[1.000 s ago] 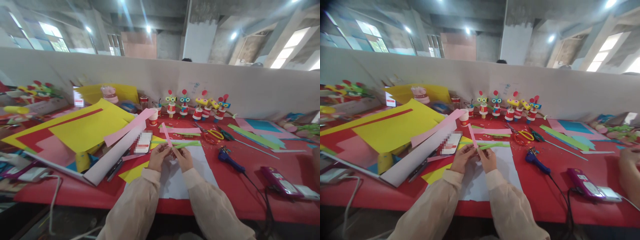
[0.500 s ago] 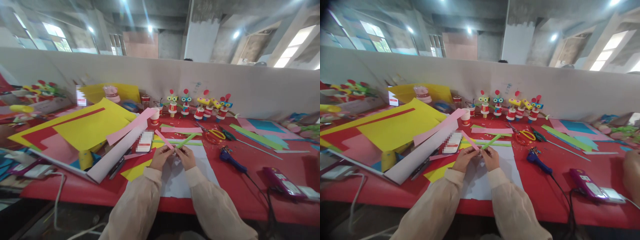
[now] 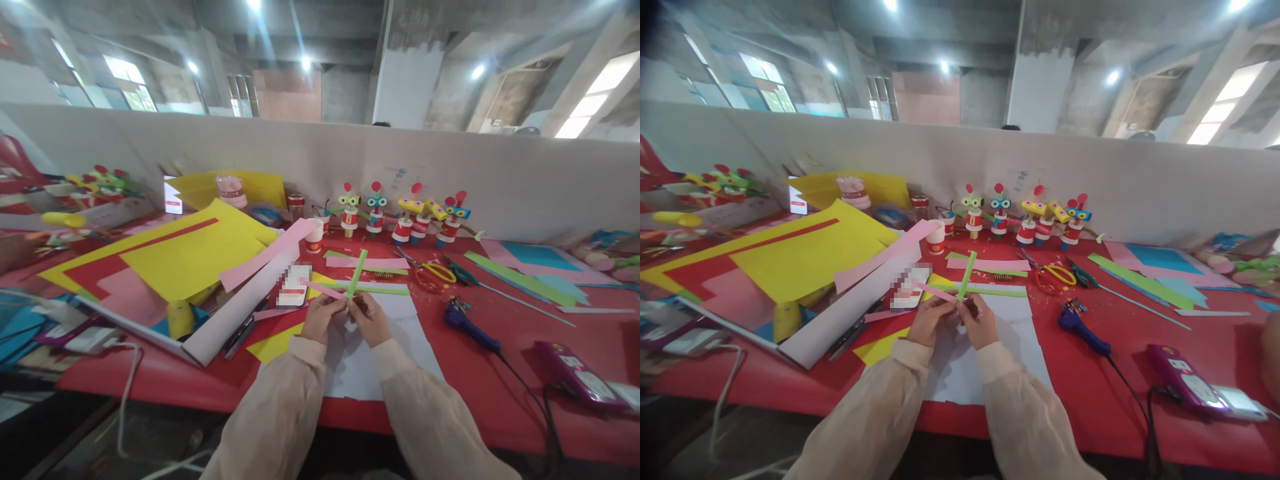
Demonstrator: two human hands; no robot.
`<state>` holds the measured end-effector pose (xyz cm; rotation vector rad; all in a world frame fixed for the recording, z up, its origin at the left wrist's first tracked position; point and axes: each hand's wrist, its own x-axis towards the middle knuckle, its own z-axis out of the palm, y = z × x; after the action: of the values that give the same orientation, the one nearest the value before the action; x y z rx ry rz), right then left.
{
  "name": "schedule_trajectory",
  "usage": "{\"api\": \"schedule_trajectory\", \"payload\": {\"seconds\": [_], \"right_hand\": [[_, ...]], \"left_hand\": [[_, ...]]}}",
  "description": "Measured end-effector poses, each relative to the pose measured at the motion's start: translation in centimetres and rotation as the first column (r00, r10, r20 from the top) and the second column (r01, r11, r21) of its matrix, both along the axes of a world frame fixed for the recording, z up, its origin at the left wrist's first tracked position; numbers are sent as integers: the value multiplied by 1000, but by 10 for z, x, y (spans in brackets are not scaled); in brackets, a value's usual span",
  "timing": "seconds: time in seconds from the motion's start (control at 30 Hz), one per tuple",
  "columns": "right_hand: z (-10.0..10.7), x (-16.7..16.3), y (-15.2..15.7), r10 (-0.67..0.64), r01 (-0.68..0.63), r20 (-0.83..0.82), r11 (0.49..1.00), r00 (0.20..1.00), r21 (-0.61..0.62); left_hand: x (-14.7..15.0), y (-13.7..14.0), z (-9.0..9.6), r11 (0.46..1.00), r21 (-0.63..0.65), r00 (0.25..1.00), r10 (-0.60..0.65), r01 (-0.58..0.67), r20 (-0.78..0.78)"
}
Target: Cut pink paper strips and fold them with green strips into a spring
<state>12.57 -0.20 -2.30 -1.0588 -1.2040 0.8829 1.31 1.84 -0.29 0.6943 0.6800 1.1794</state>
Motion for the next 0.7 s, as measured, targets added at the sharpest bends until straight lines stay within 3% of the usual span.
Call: {"api": "schedule_trajectory", "payload": {"seconds": [0.17,0.37,0.5,0.7], "right_hand": [[-4,4,2,60,-60,0,998,998,-23],[1,4,-3,-4,4,-5,999,1000,-40],[1,5,-2,-4,2,-41,998,999,-59],[4,6,0,31,-42,-121,996,992,-85]], "left_hand": [[2,3,-6,1000,4,1000,17,-17,-8],[6,8,-16,999,52,998,-2,5,-59],[6,6,-13,992,114,996,-35,44,-82],[5,4,-8,983,185,978,25,14,-207]]}}
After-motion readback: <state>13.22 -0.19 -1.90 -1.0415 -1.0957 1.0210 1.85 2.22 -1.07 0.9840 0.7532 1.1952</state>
